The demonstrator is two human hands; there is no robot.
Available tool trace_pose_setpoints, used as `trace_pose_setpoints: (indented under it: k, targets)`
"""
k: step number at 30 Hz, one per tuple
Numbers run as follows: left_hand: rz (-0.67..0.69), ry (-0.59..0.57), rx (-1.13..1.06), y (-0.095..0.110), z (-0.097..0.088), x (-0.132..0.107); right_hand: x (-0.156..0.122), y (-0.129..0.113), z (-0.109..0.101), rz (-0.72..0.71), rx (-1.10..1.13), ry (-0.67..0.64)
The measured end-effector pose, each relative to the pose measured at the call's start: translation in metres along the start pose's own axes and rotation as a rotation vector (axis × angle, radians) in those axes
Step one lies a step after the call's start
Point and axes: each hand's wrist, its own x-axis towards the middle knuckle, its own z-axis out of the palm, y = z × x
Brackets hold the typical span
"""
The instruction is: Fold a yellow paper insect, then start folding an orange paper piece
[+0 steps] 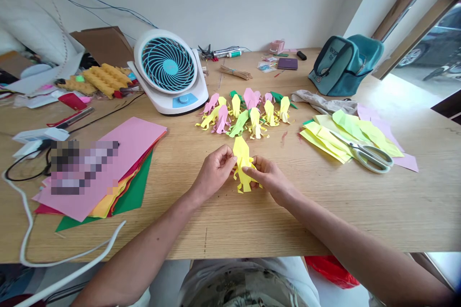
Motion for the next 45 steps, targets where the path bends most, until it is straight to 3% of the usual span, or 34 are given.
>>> trace_pose_setpoints:
  k: [4, 9, 13, 16, 36, 45]
  targets:
    - [-0.047, -0.056, -0.04, -0.003, -0.002, 0.001, 0.0, 0.001, 0.0, -0.008, -0.015, -0.003]
    - [-0.07, -0.01, -0.067, -0.003, -0.004, 0.003, -0.003, -0.007, -0.006, -0.02, -0.04, -0.085]
    - [-0.087, -0.02, -0.1, -0.004, -0.003, 0.004, -0.002, -0.013, -0.015, -0.076, -0.062, 0.015]
    - [-0.096, -0.026, -0.102, -0.005, -0.001, 0.003, 0.001, -0.012, -0.018, -0.093, -0.068, 0.009]
    - [-0.062, 0.004, -0.009, -0.011, 0.0, 0.004, 0.005, -0.007, -0.016, -0.069, 0.001, 0.004]
    - [-0.027, -0.008, 0.037, -0.011, -0.001, 0.004, 0.002, -0.01, -0.016, -0.07, -0.106, -0.009]
